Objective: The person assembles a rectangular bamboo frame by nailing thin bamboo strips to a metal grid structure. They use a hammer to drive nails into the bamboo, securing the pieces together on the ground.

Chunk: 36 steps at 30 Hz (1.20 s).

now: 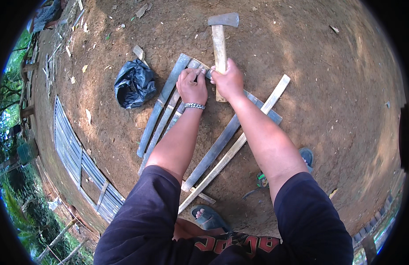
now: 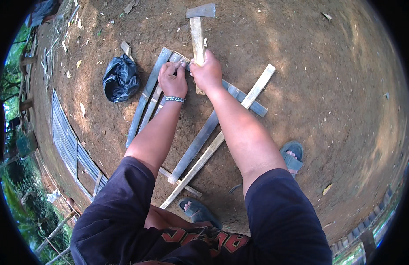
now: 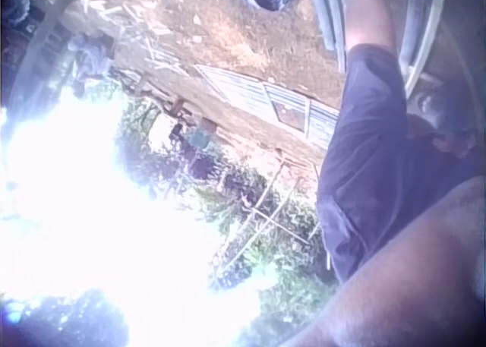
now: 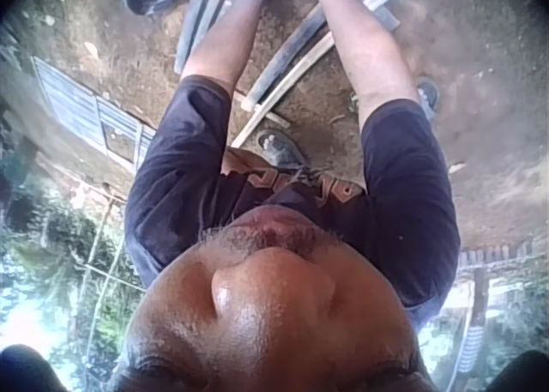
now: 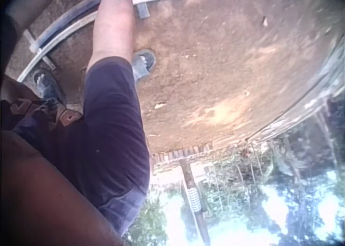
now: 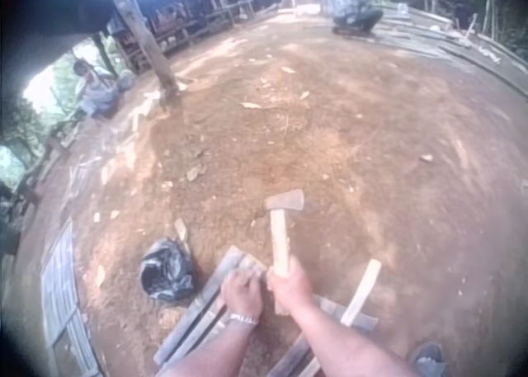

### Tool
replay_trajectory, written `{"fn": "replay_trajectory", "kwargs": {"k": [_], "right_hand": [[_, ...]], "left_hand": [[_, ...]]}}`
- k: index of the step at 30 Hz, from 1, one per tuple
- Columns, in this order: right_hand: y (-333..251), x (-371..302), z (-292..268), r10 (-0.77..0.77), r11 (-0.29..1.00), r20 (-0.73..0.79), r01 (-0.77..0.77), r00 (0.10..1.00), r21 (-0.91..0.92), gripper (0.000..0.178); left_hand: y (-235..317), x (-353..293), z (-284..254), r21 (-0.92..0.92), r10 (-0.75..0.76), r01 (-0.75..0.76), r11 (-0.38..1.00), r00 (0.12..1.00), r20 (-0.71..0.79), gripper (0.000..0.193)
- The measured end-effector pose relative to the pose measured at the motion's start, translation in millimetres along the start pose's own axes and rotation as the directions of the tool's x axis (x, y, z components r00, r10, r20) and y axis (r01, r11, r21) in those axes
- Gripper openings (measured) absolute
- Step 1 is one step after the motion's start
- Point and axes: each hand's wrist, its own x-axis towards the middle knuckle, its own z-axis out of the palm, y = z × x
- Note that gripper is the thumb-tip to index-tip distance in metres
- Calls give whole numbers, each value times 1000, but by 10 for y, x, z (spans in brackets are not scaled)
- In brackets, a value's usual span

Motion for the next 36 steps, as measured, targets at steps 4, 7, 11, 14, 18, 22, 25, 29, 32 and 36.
{"fn": "replay_trajectory", "kwargs": {"k": [4, 7, 11, 14, 18, 22, 25, 29, 32, 36], "right_hand": [[2, -15, -3, 3, 999, -1, -3, 1000, -38, 23], [51, 5, 0, -13, 997, -2, 12, 1000, -75, 24], [70, -2, 5, -48, 995, -4, 48, 999, -84, 25], [88, 11, -3, -60, 993, -10, 58, 998, -107, 27], [94, 6, -7, -70, 989, -24, 66, 997, -133, 29], [21, -32, -5, -59, 984, -20, 55, 998, -169, 33], [37, -13, -7, -70, 983, -19, 66, 997, -172, 34], [38, -18, -20, -60, 981, -10, 57, 998, -185, 34], [55, -14, -8, -72, 979, -16, 67, 997, -193, 35], [66, -23, 13, -93, 977, -17, 88, 996, -194, 35]], "left_hand": [[-7, 0, 9, -4, -42, 42, 999, 999, 16, 12], [-21, 0, 23, 37, -7, 7, 999, 1000, 6, 13], [-62, 5, 21, 25, -9, 9, 1000, 1000, 16, 14], [-49, 14, 15, -2, -41, 42, 999, 998, 50, 14], [-75, 9, 27, 5, -26, 26, 1000, 998, 49, 13], [-106, 14, 11, -1, -12, 12, 1000, 999, 52, 13], [-109, 16, 16, -6, 0, 1, 1000, 999, 49, 14], [-97, 13, 6, 4, 0, 0, 1000, 998, 56, 13], [-98, 11, 16, 9, 6, -6, 1000, 999, 45, 12], [-103, -10, 34, 1, 23, -23, 1000, 1000, 10, 10]]}}
